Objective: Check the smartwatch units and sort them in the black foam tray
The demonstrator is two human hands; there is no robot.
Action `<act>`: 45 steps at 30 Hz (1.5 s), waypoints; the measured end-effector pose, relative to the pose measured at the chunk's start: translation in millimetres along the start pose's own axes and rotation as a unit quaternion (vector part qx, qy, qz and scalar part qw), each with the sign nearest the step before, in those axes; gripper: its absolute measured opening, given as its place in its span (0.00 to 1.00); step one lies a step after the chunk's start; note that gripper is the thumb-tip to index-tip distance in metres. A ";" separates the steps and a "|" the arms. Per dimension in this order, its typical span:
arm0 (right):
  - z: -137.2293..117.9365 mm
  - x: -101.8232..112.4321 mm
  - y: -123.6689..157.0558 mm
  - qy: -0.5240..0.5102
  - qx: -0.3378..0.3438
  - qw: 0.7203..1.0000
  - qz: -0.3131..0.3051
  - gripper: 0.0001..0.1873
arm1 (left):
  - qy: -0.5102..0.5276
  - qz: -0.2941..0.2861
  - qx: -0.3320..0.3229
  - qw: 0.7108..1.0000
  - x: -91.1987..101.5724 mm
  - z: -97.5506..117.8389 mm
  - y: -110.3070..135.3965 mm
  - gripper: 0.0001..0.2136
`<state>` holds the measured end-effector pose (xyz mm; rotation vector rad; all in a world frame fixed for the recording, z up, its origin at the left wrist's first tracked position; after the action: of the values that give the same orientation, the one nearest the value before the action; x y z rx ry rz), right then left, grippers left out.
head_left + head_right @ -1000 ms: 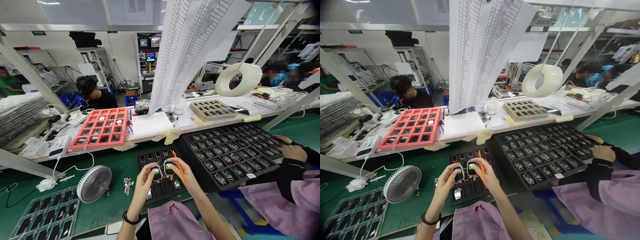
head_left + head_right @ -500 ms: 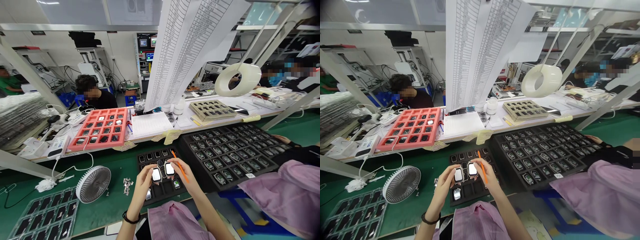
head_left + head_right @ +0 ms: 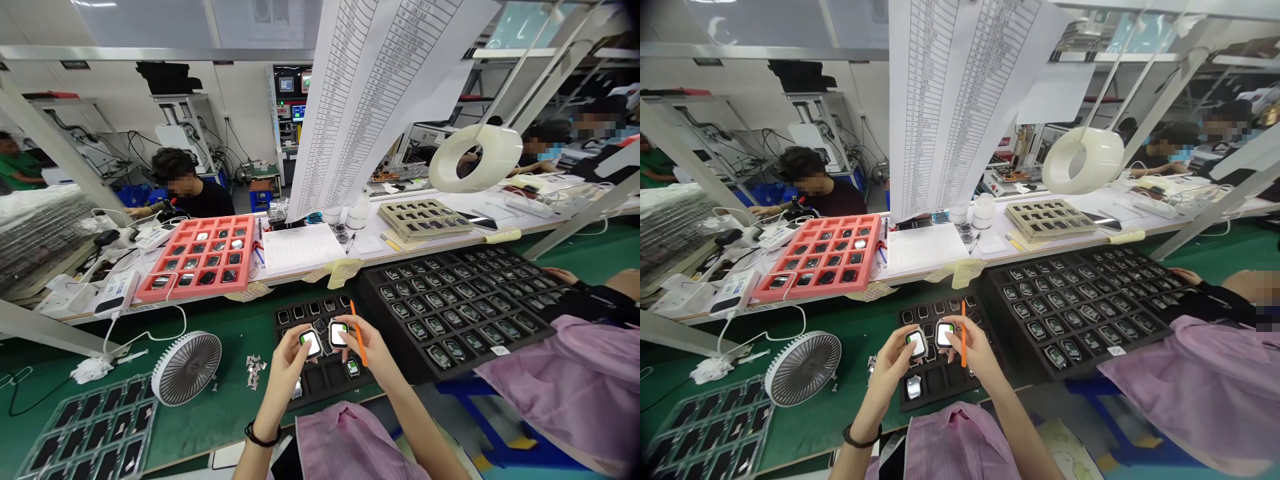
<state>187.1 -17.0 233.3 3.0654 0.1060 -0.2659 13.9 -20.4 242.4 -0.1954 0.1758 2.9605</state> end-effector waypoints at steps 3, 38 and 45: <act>-3.5 0.0 1.7 -0.002 -0.008 1.000 0.029 0.15 | -0.007 0.013 0.018 1.000 0.3 3.6 2.4 0.19; -3.8 -0.2 6.7 -0.013 -0.013 0.999 -0.033 0.18 | -0.020 -0.035 -0.003 0.999 -7.0 -3.8 1.1 0.24; 1.6 -1.5 7.7 0.013 -0.006 0.999 -0.033 0.21 | -0.028 -0.014 -0.033 0.999 -7.9 -0.2 2.1 0.19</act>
<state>185.9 -24.9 232.5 3.0585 0.2096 -0.2282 21.3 -23.7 243.5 -0.1225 0.0689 2.9422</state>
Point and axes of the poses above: each hand's wrist, its own y-axis away from the middle knuckle, its own x-axis out of the back of the hand, z = x × y, the point moved 4 cm from there along -y, towards the middle knuckle, and after that the axes turned 2 degrees about y, right-handed, at the moved point
